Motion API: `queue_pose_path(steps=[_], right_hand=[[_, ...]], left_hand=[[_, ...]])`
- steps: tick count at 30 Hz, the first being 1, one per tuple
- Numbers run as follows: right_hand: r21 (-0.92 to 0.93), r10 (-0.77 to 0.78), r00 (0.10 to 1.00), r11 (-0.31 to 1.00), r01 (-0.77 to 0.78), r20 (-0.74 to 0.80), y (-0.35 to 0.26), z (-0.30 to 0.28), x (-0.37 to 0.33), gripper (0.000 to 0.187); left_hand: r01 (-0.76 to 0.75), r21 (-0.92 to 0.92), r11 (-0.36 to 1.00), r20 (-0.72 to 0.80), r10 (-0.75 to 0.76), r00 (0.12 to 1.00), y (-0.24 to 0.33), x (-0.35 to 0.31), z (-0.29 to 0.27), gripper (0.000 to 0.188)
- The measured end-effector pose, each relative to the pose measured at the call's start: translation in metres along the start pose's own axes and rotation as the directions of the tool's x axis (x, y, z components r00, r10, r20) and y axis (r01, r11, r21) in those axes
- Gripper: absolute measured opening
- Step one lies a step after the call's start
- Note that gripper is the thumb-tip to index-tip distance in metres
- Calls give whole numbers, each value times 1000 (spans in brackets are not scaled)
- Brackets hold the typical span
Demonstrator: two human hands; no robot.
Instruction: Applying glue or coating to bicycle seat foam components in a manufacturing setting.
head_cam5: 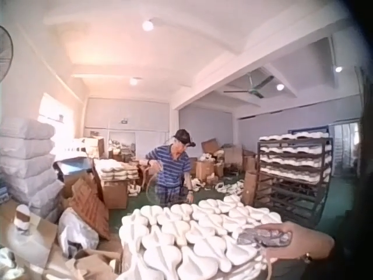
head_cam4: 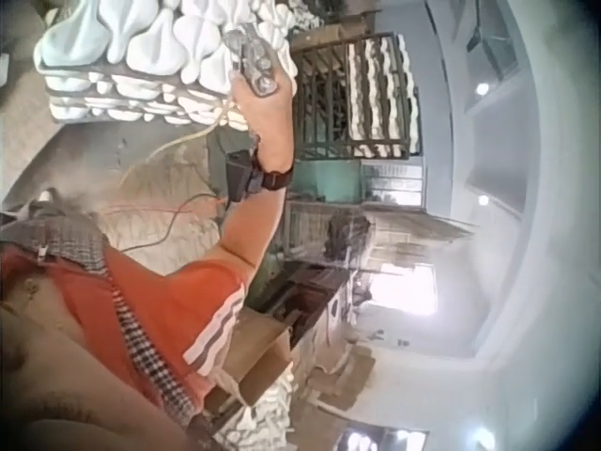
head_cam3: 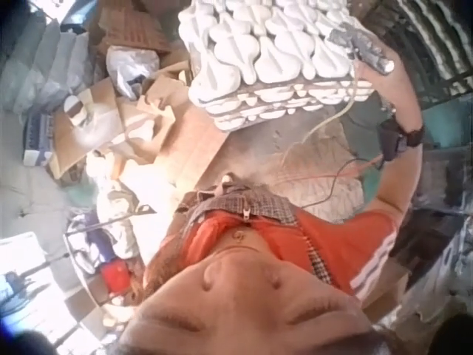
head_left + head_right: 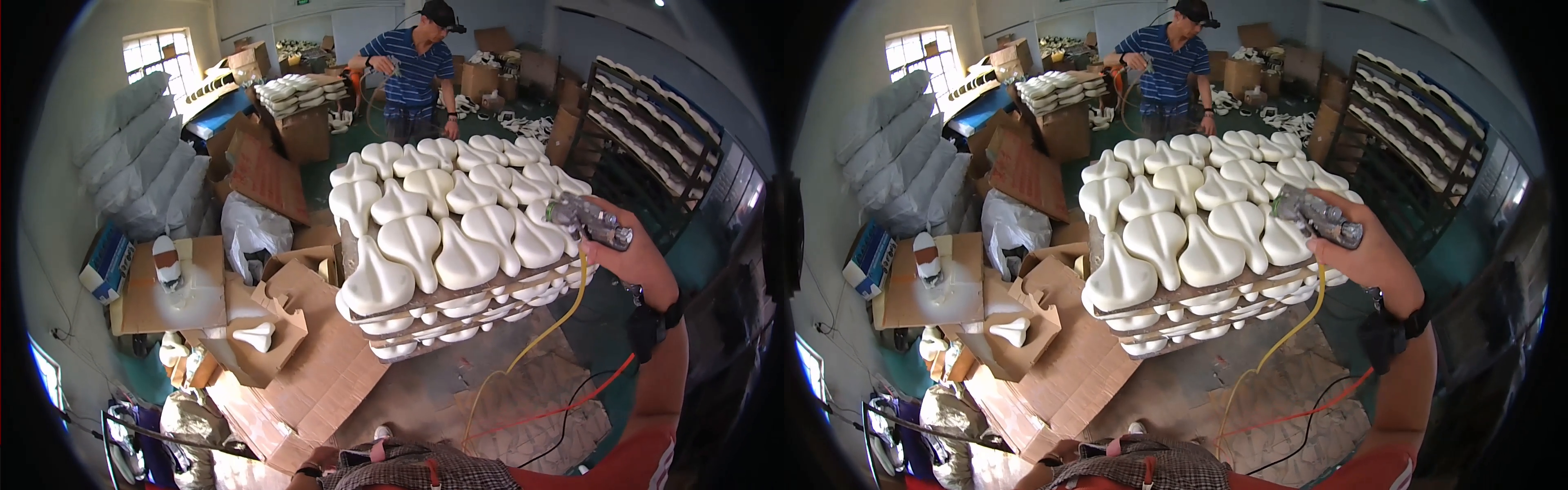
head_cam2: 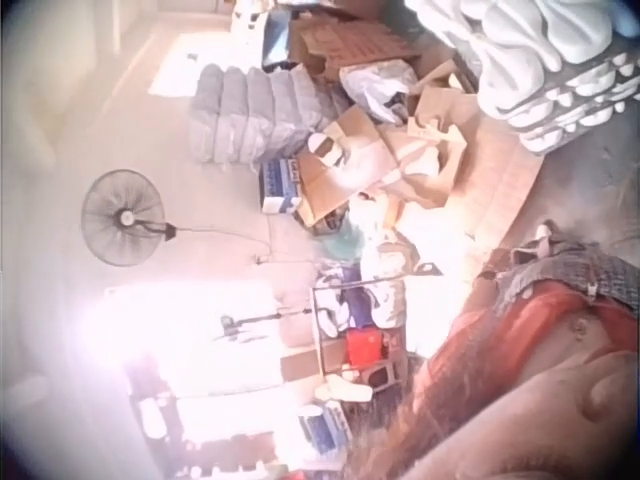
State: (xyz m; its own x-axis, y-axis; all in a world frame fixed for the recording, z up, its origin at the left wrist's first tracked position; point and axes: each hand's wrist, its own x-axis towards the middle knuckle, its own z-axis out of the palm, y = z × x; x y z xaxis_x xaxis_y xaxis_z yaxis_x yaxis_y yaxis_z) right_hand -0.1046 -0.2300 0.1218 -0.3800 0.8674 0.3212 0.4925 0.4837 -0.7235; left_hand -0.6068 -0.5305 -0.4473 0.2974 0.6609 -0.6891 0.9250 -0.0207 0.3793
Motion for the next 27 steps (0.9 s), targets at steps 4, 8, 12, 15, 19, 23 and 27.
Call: queue_pose_path(steps=[4,8,12,15,19,23,27], right_hand=[[-17,92,995,996,-91,40,-7,10,12,53],[64,90,996,994,-89,-20,-10,16,16,54],[1,122,987,992,-123,107,-5,16,9,55],[20,53,998,998,-54,41,-2,13,1,55],[46,108,993,993,-110,49,-9,6,-19,53],[-92,122,963,990,-103,239,-16,-3,-47,52],[14,161,983,987,-163,92,-10,-7,-63,53]], left_hand=[[-93,-3,996,-21,93,995,-19,6,7,41],[-55,-132,990,-25,52,998,-24,17,21,40],[-137,-37,990,-176,128,976,-24,27,23,33],[-152,39,988,-134,156,979,-23,31,20,33],[-62,47,997,-28,64,998,-21,37,14,42],[-120,18,993,-78,121,990,-13,38,16,36],[-119,13,993,-26,120,992,-2,39,14,32]])
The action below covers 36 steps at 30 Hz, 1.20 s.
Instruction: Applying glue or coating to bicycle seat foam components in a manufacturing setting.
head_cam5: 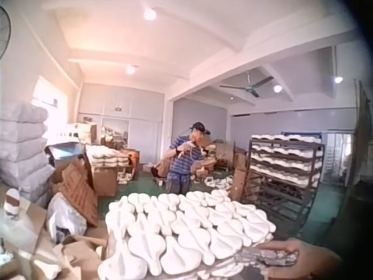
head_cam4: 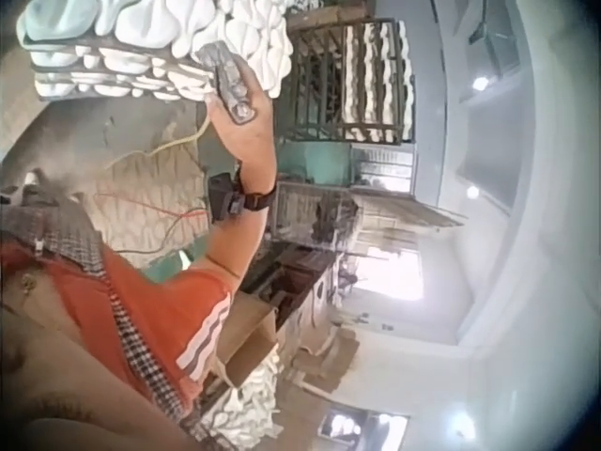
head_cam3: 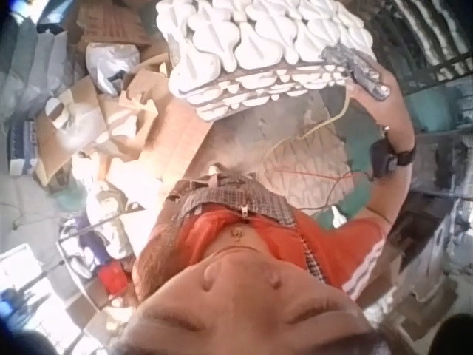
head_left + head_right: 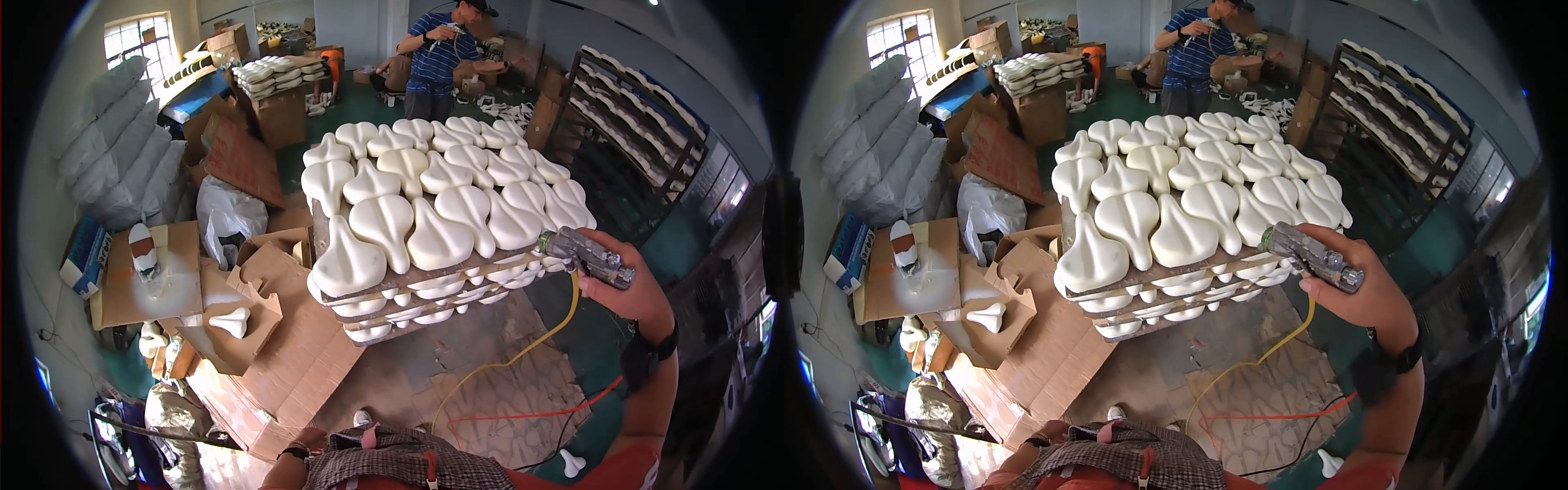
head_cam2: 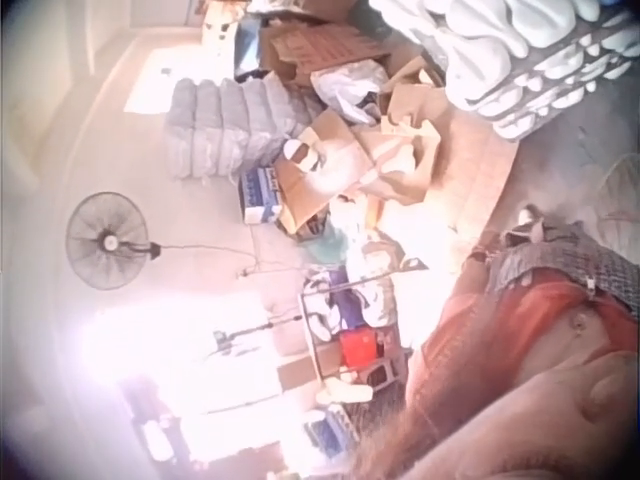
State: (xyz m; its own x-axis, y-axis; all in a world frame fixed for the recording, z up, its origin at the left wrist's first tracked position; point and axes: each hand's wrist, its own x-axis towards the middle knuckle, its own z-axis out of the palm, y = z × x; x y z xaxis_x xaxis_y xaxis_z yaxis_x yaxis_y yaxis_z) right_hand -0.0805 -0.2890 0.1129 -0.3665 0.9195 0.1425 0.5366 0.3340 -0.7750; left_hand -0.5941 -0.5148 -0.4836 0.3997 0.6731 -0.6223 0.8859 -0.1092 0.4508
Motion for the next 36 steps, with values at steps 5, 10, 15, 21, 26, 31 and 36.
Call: queue_pose_path(steps=[5,10,15,21,26,31,36], right_hand=[[-59,-68,993,996,74,101,6,-8,-26,53],[-29,58,998,998,-58,5,4,-18,-48,52],[-34,-86,986,995,92,140,7,-20,-50,53],[2,65,997,998,-65,52,5,-13,-33,53],[-110,-72,991,990,84,116,5,2,10,52],[16,-69,997,997,70,-40,4,24,62,51],[88,-152,988,985,152,-2,2,48,118,54]], left_hand=[[363,-831,423,136,-478,868,29,12,-17,27],[370,-716,592,105,-433,895,47,7,-27,28],[445,-780,441,216,-477,852,40,8,-20,28],[428,-880,204,252,-564,786,37,7,-16,25],[232,-770,595,-5,-369,930,14,4,3,23],[111,-545,831,-125,-212,969,-4,-5,19,18],[90,-118,989,-76,-99,992,0,-16,13,16]])
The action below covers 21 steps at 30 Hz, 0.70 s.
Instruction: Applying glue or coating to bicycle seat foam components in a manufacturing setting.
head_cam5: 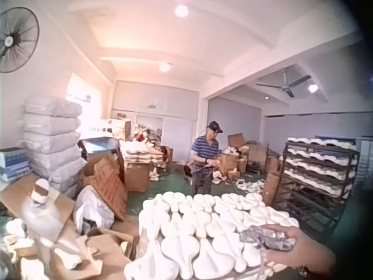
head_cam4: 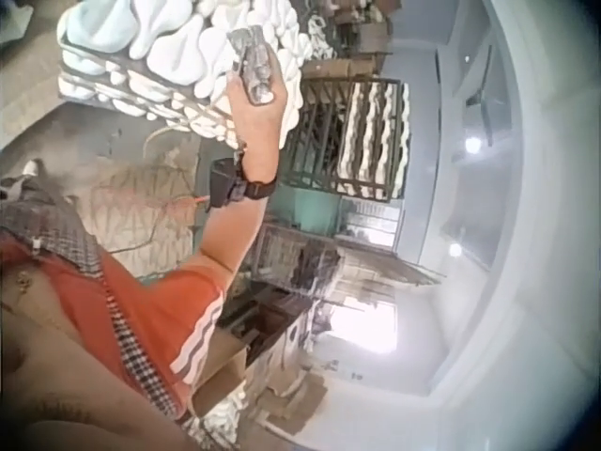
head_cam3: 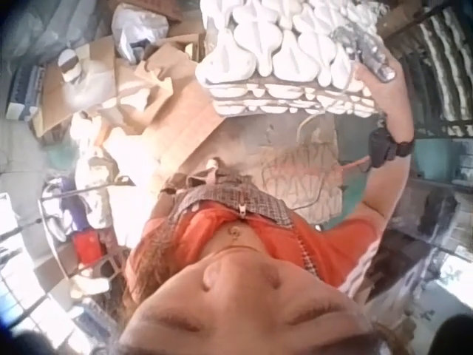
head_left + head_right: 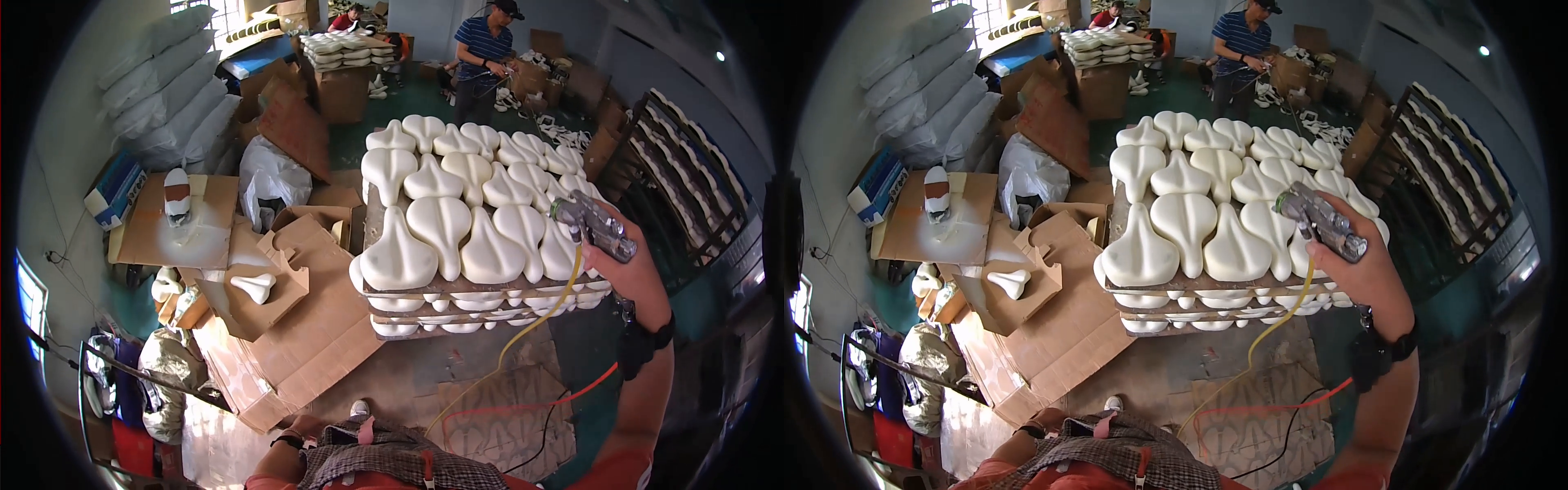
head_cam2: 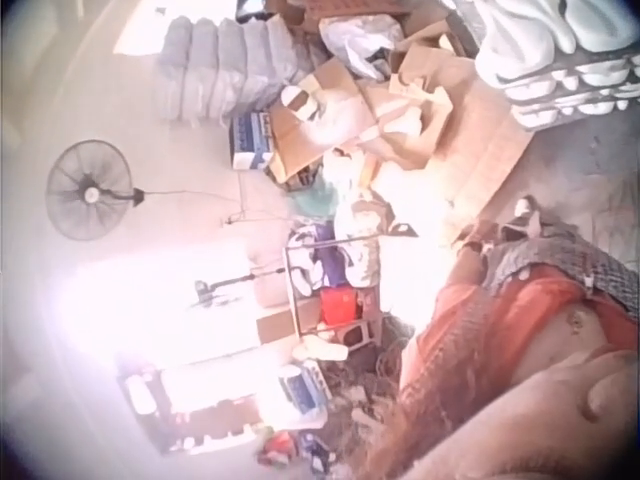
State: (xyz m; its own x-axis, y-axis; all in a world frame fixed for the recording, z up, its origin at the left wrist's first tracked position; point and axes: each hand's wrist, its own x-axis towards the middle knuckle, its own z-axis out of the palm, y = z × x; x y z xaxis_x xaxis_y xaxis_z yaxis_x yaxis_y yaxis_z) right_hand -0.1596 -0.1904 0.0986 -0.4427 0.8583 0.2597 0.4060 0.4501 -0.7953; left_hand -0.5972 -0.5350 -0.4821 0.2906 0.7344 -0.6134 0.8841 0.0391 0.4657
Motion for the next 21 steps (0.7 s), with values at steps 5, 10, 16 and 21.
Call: queue_pose_path(steps=[5,10,16,21], right_hand=[[-6,60,997,998,-60,46,-8,13,33,54],[7,81,994,997,-82,72,-15,18,34,55],[43,81,996,996,-83,49,-11,19,32,57],[49,203,977,977,-207,65,-28,13,4,56]], left_hand=[[-215,187,959,-232,255,939,-20,-1,9,23],[127,-396,909,-17,-146,989,-42,8,38,22],[-175,-146,974,-129,157,979,-43,5,23,21],[-51,195,979,-2,53,999,-28,23,-2,24]])
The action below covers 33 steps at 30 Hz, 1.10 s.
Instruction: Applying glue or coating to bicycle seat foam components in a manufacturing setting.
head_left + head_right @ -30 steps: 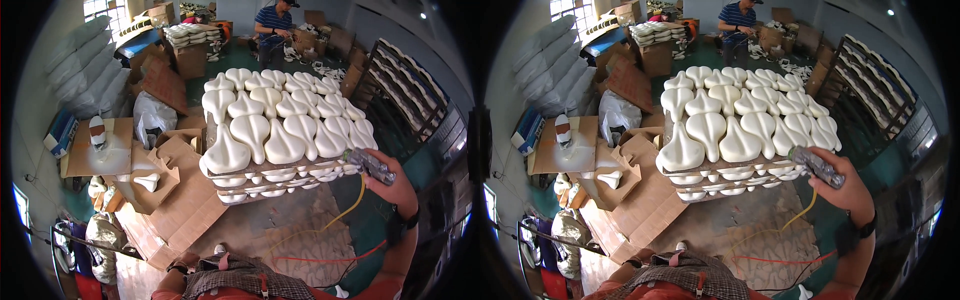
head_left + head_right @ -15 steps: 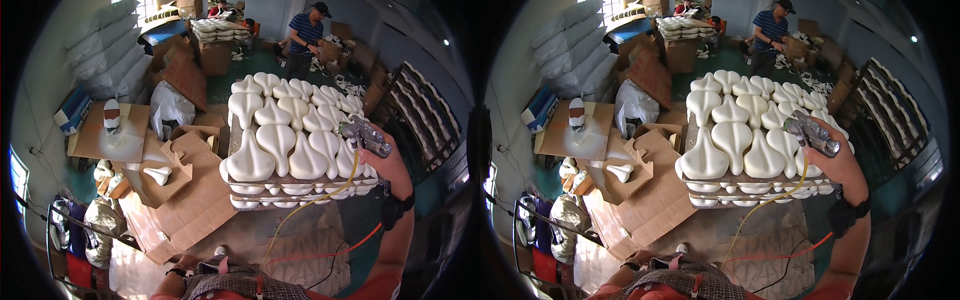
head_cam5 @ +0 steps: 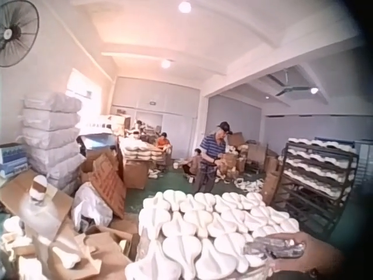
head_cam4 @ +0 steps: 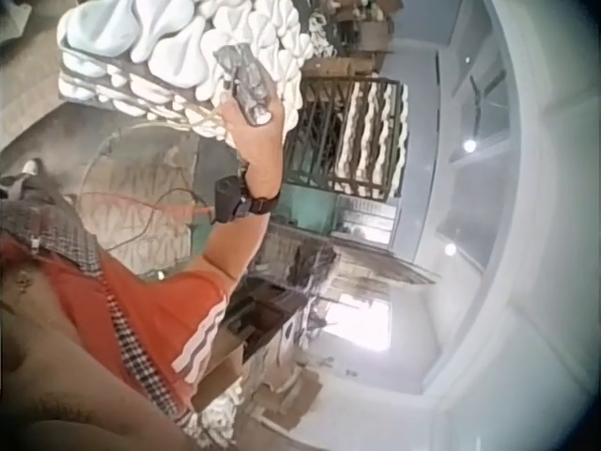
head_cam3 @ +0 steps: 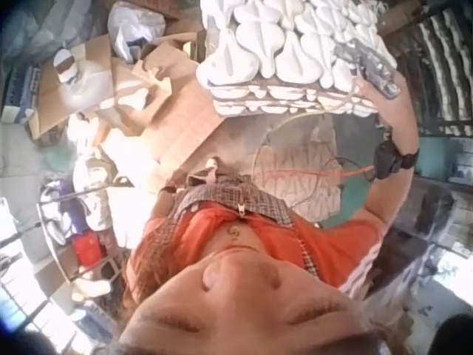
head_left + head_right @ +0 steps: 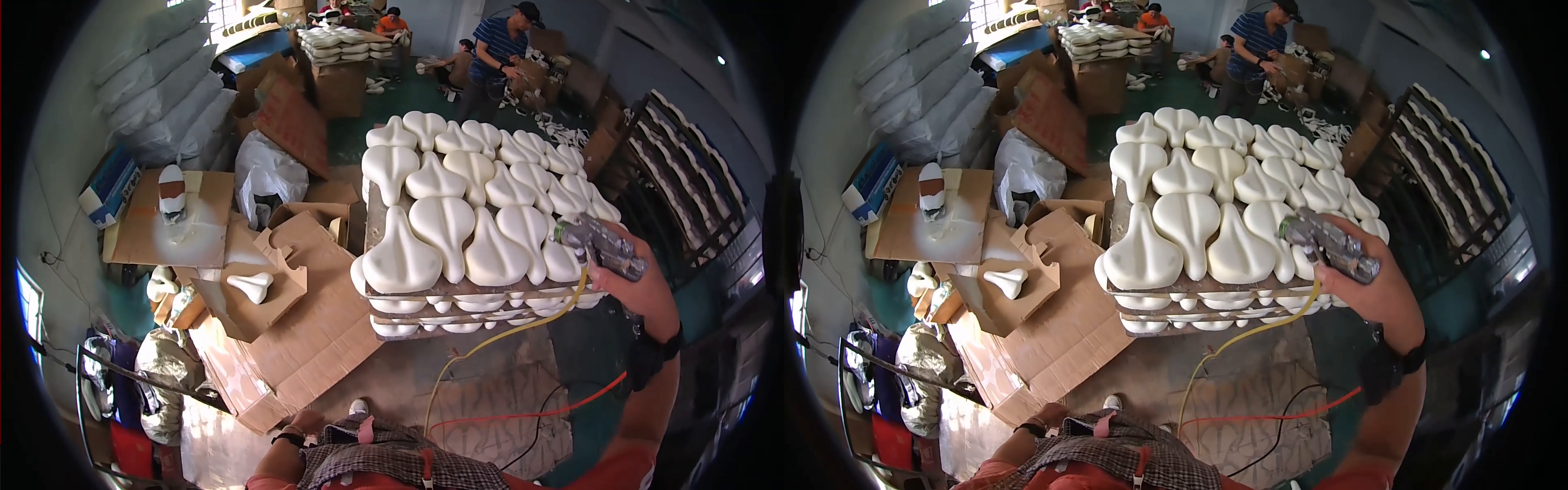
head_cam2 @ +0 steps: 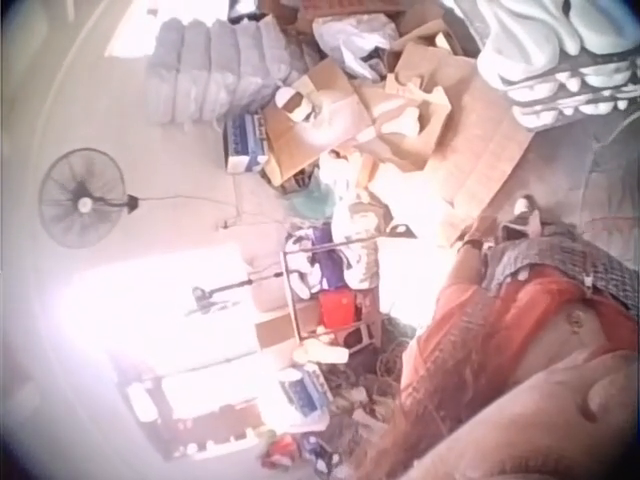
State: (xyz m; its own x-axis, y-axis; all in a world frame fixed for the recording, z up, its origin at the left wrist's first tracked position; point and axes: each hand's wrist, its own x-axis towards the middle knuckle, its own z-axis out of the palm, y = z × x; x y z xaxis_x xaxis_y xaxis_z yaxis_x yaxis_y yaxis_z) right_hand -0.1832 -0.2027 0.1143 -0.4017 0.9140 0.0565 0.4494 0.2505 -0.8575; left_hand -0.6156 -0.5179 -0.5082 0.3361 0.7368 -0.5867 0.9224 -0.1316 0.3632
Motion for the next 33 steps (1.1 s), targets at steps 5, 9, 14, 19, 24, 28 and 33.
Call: queue_pose_path(steps=[5,9,14,19,24,28,33], right_hand=[[-233,-101,972,961,151,212,5,-11,-41,52],[-205,-74,994,975,89,78,11,-14,-58,52],[-220,-114,961,960,172,251,6,-16,-85,52],[-172,-45,999,984,50,31,20,-16,-81,53],[-5,-51,995,999,51,-82,29,-15,-73,54],[-42,-75,996,996,77,51,20,-6,-62,56],[-18,-86,995,996,87,41,4,11,-15,56]], left_hand=[[43,-586,809,-96,-122,988,8,-3,0,19],[140,-310,940,102,-113,988,18,-4,-6,19],[44,-151,988,-87,-57,995,35,1,-17,19],[213,-523,825,30,-233,972,42,-4,-16,19],[231,-607,761,11,-283,959,40,1,-7,19],[209,-515,831,24,-230,973,37,-6,1,18],[43,22,999,18,-44,999,37,-19,0,25]])
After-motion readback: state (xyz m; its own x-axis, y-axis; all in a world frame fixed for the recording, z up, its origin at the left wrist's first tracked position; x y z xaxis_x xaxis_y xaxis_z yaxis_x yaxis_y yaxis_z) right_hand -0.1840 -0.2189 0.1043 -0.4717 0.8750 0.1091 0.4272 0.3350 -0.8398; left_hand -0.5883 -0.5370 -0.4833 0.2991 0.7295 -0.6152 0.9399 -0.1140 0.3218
